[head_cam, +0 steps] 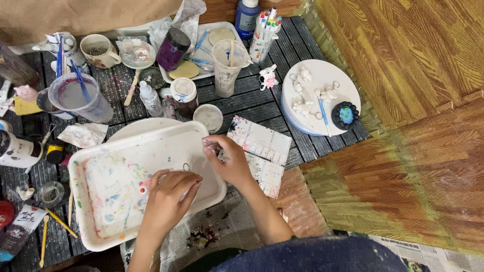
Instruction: The person mixes paint on a palette and then uses a fine brush to paint small white figurines. They handle the figurines one at a time, applying color to details and placing them on a tray.
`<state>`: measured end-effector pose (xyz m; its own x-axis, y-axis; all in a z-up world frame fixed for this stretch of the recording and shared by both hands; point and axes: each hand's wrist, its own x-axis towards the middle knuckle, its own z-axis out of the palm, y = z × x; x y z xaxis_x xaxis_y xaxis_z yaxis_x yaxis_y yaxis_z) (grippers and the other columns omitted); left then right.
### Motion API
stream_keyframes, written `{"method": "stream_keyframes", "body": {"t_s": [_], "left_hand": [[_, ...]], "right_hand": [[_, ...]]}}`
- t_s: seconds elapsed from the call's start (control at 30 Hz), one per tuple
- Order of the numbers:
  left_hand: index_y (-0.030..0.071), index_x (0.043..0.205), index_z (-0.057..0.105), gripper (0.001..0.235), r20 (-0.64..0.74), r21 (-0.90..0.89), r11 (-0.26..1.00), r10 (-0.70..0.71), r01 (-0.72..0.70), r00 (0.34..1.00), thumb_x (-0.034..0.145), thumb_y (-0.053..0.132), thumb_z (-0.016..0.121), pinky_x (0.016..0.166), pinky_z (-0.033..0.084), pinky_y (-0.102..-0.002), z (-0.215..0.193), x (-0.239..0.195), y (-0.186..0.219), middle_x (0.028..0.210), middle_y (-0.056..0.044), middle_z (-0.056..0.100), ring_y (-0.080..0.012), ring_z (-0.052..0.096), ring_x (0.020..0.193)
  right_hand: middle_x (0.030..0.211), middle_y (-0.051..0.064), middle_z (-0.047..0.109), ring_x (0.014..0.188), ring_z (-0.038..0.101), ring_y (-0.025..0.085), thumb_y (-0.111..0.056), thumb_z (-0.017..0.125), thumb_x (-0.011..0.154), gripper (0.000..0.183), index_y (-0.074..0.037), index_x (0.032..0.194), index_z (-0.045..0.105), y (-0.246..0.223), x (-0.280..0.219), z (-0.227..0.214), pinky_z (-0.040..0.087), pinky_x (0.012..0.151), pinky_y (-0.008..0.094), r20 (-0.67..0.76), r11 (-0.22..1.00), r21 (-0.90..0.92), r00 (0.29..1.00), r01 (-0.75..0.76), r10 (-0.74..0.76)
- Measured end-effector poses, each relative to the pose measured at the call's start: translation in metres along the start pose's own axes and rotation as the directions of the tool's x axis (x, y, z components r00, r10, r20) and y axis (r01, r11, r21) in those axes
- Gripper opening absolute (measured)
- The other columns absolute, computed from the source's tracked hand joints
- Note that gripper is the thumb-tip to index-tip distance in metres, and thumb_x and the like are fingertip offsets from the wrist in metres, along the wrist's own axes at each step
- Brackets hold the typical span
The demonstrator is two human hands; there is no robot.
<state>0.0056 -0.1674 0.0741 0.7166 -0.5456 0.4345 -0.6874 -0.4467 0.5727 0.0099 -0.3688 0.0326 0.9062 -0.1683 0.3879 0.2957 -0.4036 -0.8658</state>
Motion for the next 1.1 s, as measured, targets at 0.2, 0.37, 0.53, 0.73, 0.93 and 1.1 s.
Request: {"method": "stream_keyframes", "body": {"t_s": [0.2,0.37,0.53,0.73,0.93,1.1], "left_hand": [[0.014,0.097,0.076,0.012,0.003,0.006,1.000,-0.004,0.004,1.000,0.084,0.015,0.074,0.100,0.041,-0.043,0.001,-0.003,-0.005,0.099,0.000,0.076,-0.0188,0.070,0.097],[0.014,0.096,0.075,0.009,-0.098,0.047,0.999,0.029,-0.024,0.995,0.087,0.017,0.075,0.101,0.043,-0.046,-0.014,-0.016,-0.025,0.101,-0.002,0.077,-0.0196,0.070,0.099],[0.007,0.104,0.070,0.010,-0.344,0.083,0.972,-0.178,0.218,0.922,0.095,0.010,0.071,0.097,0.047,-0.041,-0.069,-0.051,-0.066,0.110,-0.009,0.076,-0.0293,0.068,0.104],[0.000,0.113,0.070,0.022,-0.485,0.209,0.816,-0.393,0.539,0.782,0.097,0.014,0.074,0.091,0.049,-0.047,-0.142,-0.104,-0.139,0.106,-0.020,0.071,-0.0396,0.065,0.101],[-0.002,0.113,0.070,0.027,-0.509,0.156,0.835,-0.391,0.528,0.767,0.092,0.016,0.073,0.096,0.051,-0.047,-0.142,-0.150,-0.184,0.117,-0.024,0.070,-0.0424,0.066,0.110],[-0.003,0.113,0.070,0.031,-0.463,0.062,0.820,-0.481,0.569,0.744,0.089,0.016,0.074,0.096,0.051,-0.046,-0.146,-0.165,-0.185,0.120,-0.024,0.070,-0.0421,0.066,0.113]], "right_hand": [[0.103,0.007,0.074,0.091,0.071,0.015,-0.010,0.071,0.096,0.022,-0.006,0.117,0.067,-0.003,0.001,0.000,0.057,0.084,0.029,0.035,0.999,-0.043,0.999,-0.009,0.010],[0.106,0.006,0.074,0.093,0.072,0.017,-0.012,0.072,0.096,0.020,-0.007,0.115,0.068,-0.023,0.015,0.017,0.057,0.084,0.030,0.144,0.999,-0.035,0.989,0.036,-0.030],[0.111,0.007,0.073,0.100,0.072,0.022,-0.016,0.073,0.096,0.020,-0.009,0.114,0.068,-0.048,0.038,0.065,0.057,0.089,0.034,0.374,0.974,-0.019,0.905,0.225,-0.201],[0.112,0.009,0.071,0.105,0.071,0.028,-0.028,0.073,0.093,0.039,-0.014,0.127,0.058,-0.061,0.080,0.188,0.056,0.087,0.041,0.684,0.940,-0.061,0.700,0.336,-0.205],[0.131,0.019,0.059,0.116,0.062,0.040,-0.032,0.080,0.080,0.073,-0.022,0.144,0.046,-0.061,0.130,0.346,0.052,0.090,0.049,0.663,0.859,-0.244,0.724,0.450,-0.191],[0.145,0.029,0.043,0.127,0.050,0.050,-0.042,0.089,0.064,0.082,-0.021,0.133,0.050,-0.052,0.138,0.425,0.048,0.094,0.054,0.528,0.669,-0.389,0.749,0.633,-0.402]]}}
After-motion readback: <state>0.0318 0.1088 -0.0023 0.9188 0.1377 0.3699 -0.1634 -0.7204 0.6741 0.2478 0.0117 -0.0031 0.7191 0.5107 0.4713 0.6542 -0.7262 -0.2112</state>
